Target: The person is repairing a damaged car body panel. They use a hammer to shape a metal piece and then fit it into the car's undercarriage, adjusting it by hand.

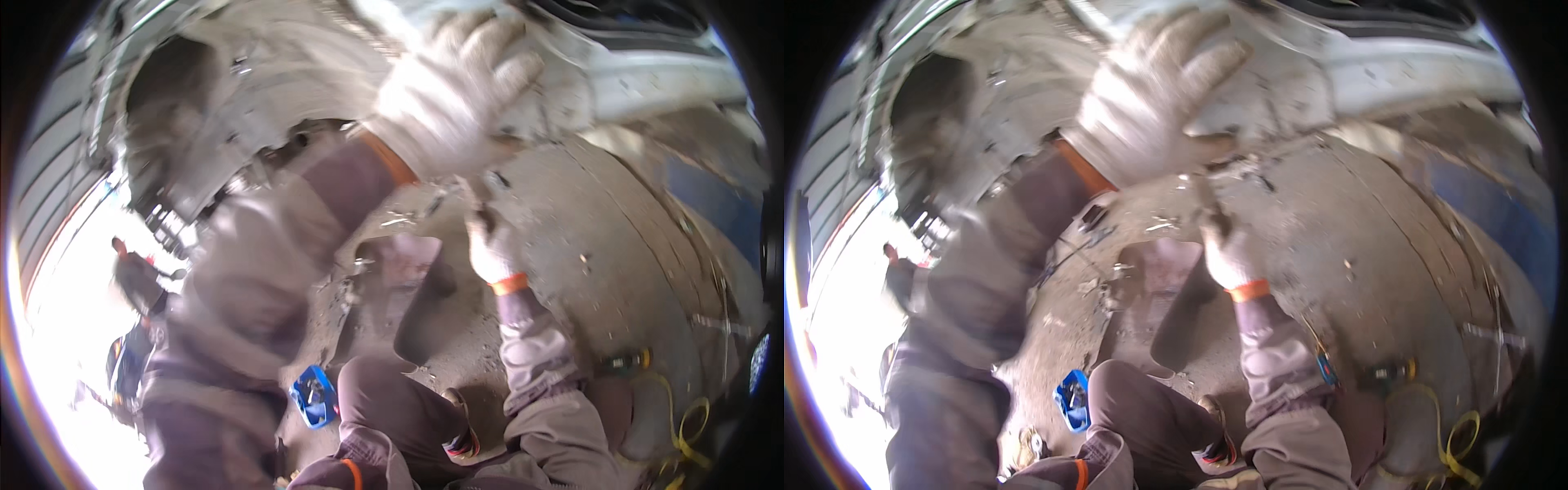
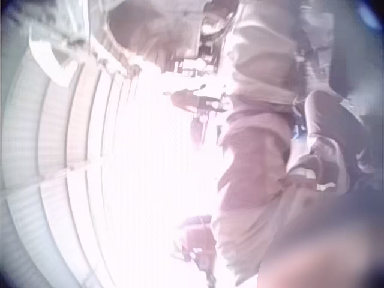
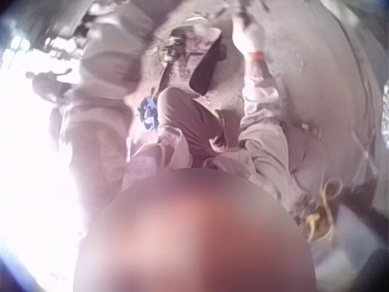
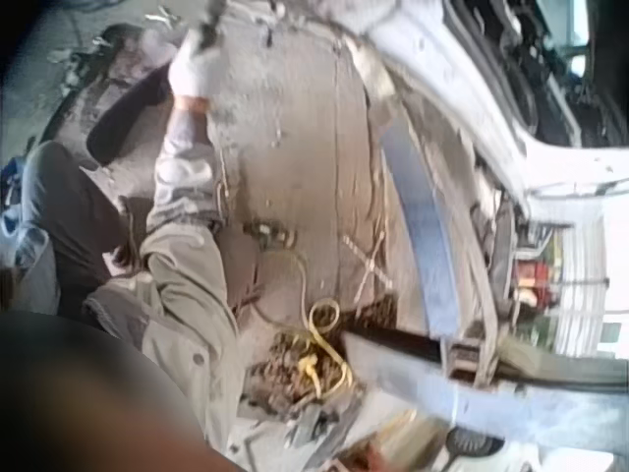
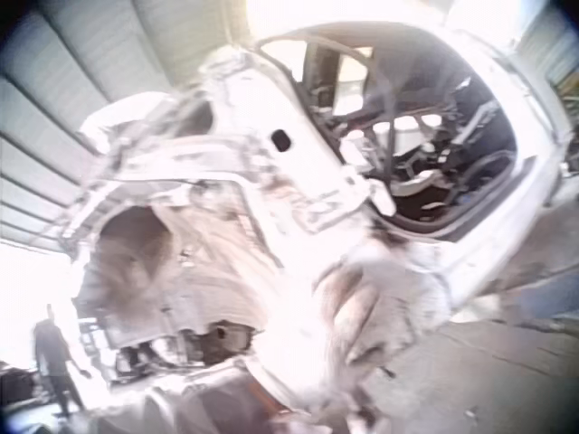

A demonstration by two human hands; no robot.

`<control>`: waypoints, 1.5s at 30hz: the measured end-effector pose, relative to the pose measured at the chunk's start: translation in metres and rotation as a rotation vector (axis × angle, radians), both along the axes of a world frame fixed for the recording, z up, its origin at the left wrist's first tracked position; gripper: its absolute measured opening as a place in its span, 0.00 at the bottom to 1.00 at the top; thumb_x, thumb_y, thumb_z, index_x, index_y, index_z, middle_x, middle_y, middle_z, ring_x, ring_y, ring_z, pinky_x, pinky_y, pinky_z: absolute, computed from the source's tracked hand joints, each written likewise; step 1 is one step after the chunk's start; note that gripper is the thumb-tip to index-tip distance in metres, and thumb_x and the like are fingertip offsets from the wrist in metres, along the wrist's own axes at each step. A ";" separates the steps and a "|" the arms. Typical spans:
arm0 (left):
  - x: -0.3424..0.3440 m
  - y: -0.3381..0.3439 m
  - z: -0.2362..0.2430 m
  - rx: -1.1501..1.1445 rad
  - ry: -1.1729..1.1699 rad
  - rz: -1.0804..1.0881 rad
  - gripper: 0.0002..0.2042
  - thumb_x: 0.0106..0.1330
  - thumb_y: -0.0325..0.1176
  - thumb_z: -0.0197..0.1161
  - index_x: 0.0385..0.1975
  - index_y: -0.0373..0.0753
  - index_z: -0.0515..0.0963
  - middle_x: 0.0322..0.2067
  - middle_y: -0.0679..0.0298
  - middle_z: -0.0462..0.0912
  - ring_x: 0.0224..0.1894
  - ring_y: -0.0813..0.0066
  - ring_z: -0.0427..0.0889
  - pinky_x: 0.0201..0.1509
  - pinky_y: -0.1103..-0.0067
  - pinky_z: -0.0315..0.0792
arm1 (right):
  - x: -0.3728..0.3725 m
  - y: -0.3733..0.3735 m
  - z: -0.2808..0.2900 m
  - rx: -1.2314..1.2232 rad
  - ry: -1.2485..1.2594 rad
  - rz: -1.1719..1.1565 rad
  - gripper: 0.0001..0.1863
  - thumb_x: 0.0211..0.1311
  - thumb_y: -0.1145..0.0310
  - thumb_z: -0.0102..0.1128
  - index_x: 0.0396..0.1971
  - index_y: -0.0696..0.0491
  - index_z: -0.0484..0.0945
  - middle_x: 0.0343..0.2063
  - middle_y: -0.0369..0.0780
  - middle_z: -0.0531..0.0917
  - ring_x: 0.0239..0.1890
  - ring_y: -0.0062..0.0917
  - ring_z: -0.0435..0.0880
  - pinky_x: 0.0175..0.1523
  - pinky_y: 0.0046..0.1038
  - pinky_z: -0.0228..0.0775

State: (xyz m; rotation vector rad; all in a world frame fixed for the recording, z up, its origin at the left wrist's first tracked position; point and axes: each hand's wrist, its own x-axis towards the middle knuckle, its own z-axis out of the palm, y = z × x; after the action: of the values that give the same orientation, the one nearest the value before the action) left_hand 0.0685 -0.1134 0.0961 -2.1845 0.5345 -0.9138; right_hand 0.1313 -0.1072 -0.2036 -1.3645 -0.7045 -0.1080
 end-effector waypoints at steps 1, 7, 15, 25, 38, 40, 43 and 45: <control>-0.017 0.007 -0.012 -0.176 -0.090 0.060 0.42 0.48 0.46 0.84 0.65 0.43 0.73 0.67 0.51 0.73 0.68 0.53 0.74 0.71 0.58 0.70 | 0.001 0.003 0.000 0.053 -0.004 0.060 0.28 0.73 0.43 0.59 0.35 0.58 0.83 0.25 0.54 0.85 0.32 0.54 0.87 0.33 0.49 0.74; -0.025 0.059 -0.070 -1.538 -0.204 0.363 0.41 0.59 0.53 0.78 0.63 0.26 0.72 0.61 0.42 0.79 0.62 0.55 0.80 0.69 0.66 0.73 | 0.001 -0.014 0.017 -0.066 -0.037 0.155 0.30 0.73 0.40 0.55 0.37 0.57 0.83 0.27 0.55 0.85 0.34 0.56 0.86 0.36 0.51 0.74; 0.005 0.062 -0.091 -1.694 0.069 0.007 0.36 0.63 0.43 0.79 0.66 0.34 0.70 0.55 0.57 0.83 0.51 0.67 0.85 0.51 0.73 0.82 | 0.000 0.003 0.001 -0.047 -0.246 0.095 0.29 0.76 0.41 0.50 0.36 0.55 0.82 0.27 0.54 0.85 0.33 0.56 0.85 0.38 0.51 0.73; 0.012 0.062 -0.095 -1.706 0.027 0.138 0.25 0.72 0.44 0.69 0.63 0.38 0.74 0.53 0.61 0.84 0.53 0.70 0.84 0.50 0.68 0.83 | 0.007 -0.045 0.001 0.209 0.265 0.069 0.23 0.76 0.48 0.55 0.47 0.56 0.81 0.27 0.54 0.85 0.34 0.53 0.87 0.37 0.44 0.76; 0.017 0.057 -0.095 -1.629 -0.025 0.134 0.26 0.74 0.41 0.69 0.63 0.32 0.72 0.54 0.55 0.83 0.51 0.67 0.86 0.49 0.69 0.88 | 0.031 -0.036 0.018 0.008 0.148 -0.055 0.29 0.77 0.44 0.51 0.42 0.59 0.82 0.28 0.55 0.86 0.34 0.56 0.87 0.39 0.52 0.75; 0.011 0.062 -0.098 -1.639 -0.047 0.140 0.25 0.73 0.41 0.69 0.62 0.31 0.73 0.53 0.56 0.83 0.51 0.67 0.86 0.49 0.69 0.88 | 0.026 -0.040 0.018 0.063 0.238 0.048 0.31 0.76 0.41 0.50 0.40 0.59 0.83 0.28 0.56 0.86 0.36 0.59 0.85 0.41 0.52 0.76; 0.012 0.069 -0.099 -1.578 -0.081 0.164 0.24 0.74 0.40 0.69 0.62 0.31 0.73 0.52 0.56 0.84 0.51 0.68 0.86 0.50 0.70 0.88 | 0.022 -0.044 0.014 0.074 0.279 0.127 0.32 0.75 0.40 0.51 0.39 0.59 0.82 0.28 0.55 0.86 0.35 0.57 0.86 0.40 0.51 0.76; 0.012 0.063 -0.101 -1.619 -0.090 0.099 0.28 0.70 0.40 0.72 0.61 0.26 0.74 0.52 0.55 0.85 0.51 0.71 0.84 0.55 0.74 0.80 | 0.008 -0.045 0.003 0.140 0.181 0.033 0.30 0.75 0.42 0.52 0.39 0.58 0.83 0.25 0.53 0.85 0.33 0.54 0.86 0.38 0.49 0.75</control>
State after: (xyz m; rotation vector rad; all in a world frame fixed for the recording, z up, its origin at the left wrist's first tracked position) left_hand 0.0809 -0.0500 -0.0053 -3.3936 -0.6740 -1.6824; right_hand 0.1390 -0.1526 -0.2005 -1.2112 -0.5565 -0.0072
